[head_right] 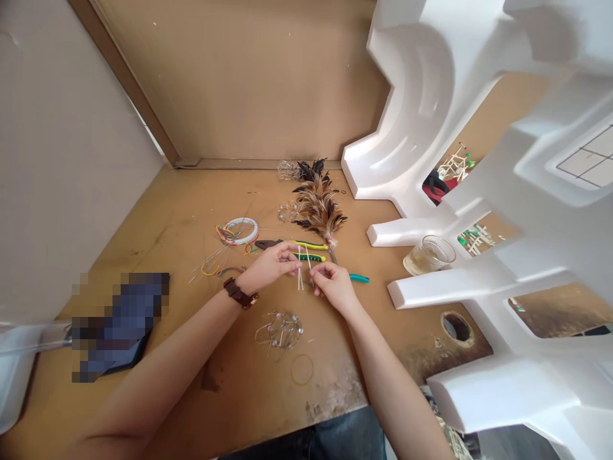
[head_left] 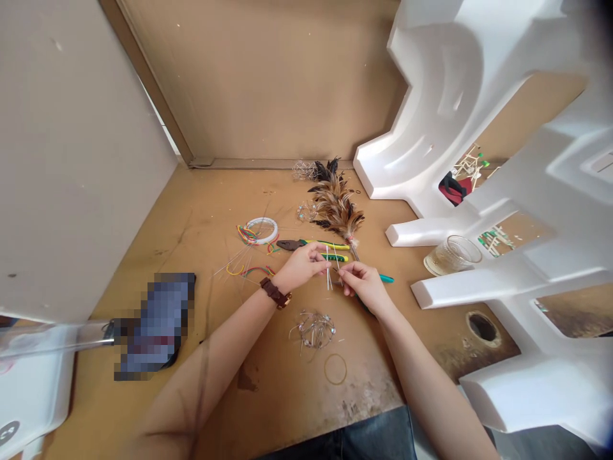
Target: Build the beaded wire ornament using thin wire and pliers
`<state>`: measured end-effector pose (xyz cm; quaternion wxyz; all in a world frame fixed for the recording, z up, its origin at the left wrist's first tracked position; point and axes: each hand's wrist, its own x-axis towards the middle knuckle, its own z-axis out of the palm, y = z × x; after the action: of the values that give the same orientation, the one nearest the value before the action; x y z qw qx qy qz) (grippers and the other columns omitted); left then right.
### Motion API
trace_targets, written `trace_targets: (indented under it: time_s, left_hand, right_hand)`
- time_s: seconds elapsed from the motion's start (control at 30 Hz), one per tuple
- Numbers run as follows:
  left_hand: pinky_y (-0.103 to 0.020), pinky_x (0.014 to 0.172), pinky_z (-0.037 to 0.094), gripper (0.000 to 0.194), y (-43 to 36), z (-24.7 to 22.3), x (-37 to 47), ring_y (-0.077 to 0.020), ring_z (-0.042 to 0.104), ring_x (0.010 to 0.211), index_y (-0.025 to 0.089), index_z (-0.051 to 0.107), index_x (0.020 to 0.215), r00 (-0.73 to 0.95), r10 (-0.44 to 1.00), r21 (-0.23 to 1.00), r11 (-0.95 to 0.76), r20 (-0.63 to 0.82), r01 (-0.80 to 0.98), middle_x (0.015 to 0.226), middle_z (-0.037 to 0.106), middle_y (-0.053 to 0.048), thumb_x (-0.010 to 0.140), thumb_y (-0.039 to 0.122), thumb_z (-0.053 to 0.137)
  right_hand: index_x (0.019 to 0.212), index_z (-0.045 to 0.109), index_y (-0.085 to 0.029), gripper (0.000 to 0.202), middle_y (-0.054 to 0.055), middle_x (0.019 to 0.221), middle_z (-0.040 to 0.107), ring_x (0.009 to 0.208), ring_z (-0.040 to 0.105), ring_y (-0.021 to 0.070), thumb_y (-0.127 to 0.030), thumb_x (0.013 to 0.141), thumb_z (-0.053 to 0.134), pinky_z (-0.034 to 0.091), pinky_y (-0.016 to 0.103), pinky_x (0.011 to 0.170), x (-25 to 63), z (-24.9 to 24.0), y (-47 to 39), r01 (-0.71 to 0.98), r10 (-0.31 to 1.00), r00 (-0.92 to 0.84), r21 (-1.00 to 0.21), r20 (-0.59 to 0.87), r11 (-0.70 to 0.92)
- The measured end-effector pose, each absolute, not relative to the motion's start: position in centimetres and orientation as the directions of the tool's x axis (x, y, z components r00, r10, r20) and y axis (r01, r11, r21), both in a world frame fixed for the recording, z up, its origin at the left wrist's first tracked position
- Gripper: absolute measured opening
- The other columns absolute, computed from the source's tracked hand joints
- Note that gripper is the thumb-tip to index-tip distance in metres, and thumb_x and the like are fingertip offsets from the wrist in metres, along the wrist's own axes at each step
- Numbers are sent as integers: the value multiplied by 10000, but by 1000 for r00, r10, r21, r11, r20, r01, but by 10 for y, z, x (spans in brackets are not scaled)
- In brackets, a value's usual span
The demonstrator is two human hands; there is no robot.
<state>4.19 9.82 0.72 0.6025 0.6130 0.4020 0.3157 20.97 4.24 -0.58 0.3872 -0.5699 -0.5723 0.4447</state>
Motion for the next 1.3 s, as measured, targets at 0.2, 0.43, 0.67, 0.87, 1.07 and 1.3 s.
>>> trace_targets:
  time_s: [0.2,0.43,0.67,0.87,1.07,1.3]
  left_hand:
    - [-374,804,430,304,92,17,35,-237,521,949,140,498,1097,293,895,538,-439,337,720,982,570,-107,794,157,512]
    - [-326,713,423,141,64,35,53,-223,485,901,132,583,836,718,646,40,-750,259,660,900,569,-86,840,134,443]
    - [-300,635,413,170,63,30,53,-217,515,837,127,592,727,752,637,30,-766,170,642,769,593,-77,833,125,459]
    - [-300,647,420,171,67,26,51,-201,571,747,119,612,780,747,642,144,-766,173,626,766,634,-82,835,138,451]
    - [-245,582,426,168,81,15,46,-132,560,612,135,621,759,650,745,717,-536,153,446,672,625,-28,818,202,479]
    - [-158,401,384,215,87,15,46,-48,448,452,118,549,717,656,746,994,87,-113,73,588,542,25,722,328,595]
  right_hand:
    - [761,586,-175,183,3,617,579,492,517,119,-339,761,505,399,232,484,211,-5,41,518,999,-12,-855,30,32]
    - [836,621,-194,193,39,802,591,662,529,142,-198,818,429,357,237,588,206,7,29,885,968,-99,-425,229,191]
    - [756,613,-181,202,43,751,588,697,543,156,-202,849,435,342,231,575,200,10,24,943,931,-261,-140,257,303]
    - [789,627,-189,226,49,756,610,676,559,158,-213,861,415,345,238,559,202,9,26,937,939,-226,-205,261,282]
    - [772,611,-174,166,10,620,610,560,555,135,-328,772,550,431,255,564,214,3,38,517,995,-93,-853,30,74]
    - [734,633,-157,247,-9,623,609,495,539,87,-363,622,708,462,235,515,221,4,43,-75,975,-133,-979,-178,-189]
